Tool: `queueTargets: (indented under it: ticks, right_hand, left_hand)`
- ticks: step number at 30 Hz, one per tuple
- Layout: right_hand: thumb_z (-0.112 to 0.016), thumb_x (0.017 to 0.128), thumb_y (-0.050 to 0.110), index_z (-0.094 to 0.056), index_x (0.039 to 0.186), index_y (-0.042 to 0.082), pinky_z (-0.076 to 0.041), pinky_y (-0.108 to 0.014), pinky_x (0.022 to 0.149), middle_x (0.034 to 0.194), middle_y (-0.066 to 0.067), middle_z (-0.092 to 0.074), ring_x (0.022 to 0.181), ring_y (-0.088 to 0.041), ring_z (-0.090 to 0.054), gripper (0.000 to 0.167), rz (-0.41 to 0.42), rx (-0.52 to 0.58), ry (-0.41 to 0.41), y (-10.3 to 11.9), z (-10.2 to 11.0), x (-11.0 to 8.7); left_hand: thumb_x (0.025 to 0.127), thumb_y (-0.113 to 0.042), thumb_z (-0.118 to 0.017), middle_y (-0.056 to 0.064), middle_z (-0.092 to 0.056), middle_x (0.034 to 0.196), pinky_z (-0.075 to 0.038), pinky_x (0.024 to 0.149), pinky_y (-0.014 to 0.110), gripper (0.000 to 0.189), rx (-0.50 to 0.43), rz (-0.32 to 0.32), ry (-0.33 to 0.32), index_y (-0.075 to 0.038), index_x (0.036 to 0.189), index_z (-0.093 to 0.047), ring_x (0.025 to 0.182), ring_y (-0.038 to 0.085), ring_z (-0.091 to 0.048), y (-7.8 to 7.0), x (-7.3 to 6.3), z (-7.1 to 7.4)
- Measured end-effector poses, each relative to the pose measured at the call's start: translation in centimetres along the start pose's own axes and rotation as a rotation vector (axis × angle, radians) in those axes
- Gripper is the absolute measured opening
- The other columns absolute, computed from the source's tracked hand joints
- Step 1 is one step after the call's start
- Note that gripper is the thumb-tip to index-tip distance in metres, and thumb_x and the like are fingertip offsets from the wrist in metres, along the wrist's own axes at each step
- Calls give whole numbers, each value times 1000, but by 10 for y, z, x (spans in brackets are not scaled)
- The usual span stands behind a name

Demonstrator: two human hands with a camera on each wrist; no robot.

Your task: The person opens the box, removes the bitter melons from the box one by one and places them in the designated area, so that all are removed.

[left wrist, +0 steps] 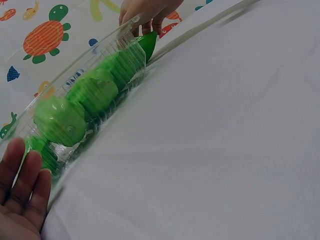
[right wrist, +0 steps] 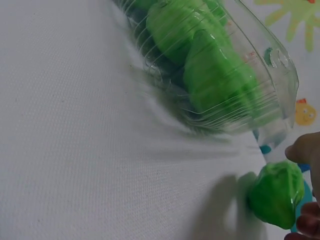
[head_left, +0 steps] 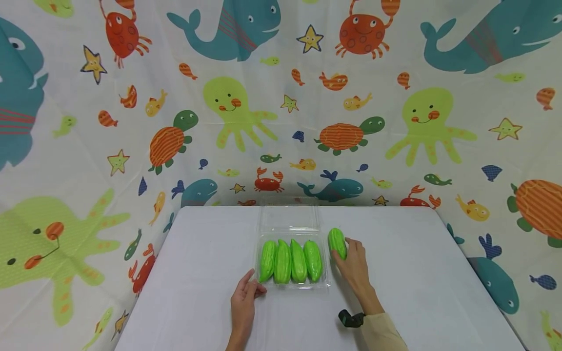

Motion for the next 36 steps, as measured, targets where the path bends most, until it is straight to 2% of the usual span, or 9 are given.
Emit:
queueTargets:
  ticks: [8,18,27,36]
  right_hand:
    - [-72,90,32,-53,133,-6,-54,-51,87,129,-27,-54,117,-41,-52,60,42,3,-67,2,5,2]
    - [-70,90,30,-51,135,-7,-50,-53,94,127,-27,-54,118,-42,-51,61,63,61,-78,10,14,3]
    - [-69,91,32,-50,137,-6,-52,-48,87,122,-24,-55,108,-37,-54,62,54,107,-70,19,20,2]
    - [-70,91,27,-51,136,-7,-52,-42,80,115,-21,-57,97,-31,-57,60,67,125,-68,29,23,1]
  left_hand:
    - [105,-13,-51,18,-71,91,-60,80,22,40,-18,-14,-3,-3,143,-50,82,10,-71,1,0,0]
    - [105,-14,-51,16,-72,89,-60,80,21,41,-29,-27,-7,-1,143,-49,82,10,-71,1,-5,-3]
    - [104,-12,-51,10,-72,85,-60,78,22,39,-24,-26,-22,-3,141,-51,80,12,-72,4,-5,-4]
    - [105,-13,-50,17,-72,91,-59,80,21,38,1,-14,-11,-5,142,-51,82,10,-71,5,-5,-2]
Point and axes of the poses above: each hand's wrist, its own x-axis towards the middle knuckle, its own z-axis out of the back of the hand, y = z × x, the point moved 1 cm from there along x, towards the middle knuckle
